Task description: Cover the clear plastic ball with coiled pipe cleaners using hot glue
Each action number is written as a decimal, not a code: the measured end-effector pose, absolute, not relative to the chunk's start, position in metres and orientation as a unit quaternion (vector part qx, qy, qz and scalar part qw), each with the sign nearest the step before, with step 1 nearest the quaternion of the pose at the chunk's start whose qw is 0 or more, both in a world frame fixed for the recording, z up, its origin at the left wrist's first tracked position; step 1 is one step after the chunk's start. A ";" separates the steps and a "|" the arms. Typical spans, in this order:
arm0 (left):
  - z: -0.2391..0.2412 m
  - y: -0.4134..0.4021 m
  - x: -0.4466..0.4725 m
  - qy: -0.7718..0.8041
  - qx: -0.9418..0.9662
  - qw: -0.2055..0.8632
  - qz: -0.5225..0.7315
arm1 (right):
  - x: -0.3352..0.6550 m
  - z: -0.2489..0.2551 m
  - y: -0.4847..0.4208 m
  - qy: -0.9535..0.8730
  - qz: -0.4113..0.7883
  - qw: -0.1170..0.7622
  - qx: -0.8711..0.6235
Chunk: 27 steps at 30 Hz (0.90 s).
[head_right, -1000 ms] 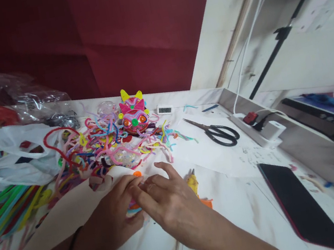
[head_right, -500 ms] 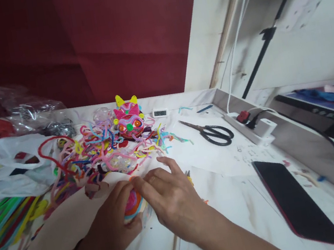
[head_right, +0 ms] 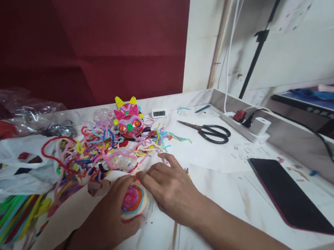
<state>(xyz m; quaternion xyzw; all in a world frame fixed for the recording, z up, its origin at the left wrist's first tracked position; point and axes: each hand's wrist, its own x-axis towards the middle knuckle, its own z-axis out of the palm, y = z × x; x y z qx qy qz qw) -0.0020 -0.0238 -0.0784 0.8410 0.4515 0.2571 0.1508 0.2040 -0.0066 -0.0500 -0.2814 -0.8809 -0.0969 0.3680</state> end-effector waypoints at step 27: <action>-0.082 -0.009 -0.017 0.370 0.891 0.143 0.222 | 0.219 -0.047 -0.087 -0.876 -0.052 0.364 -0.313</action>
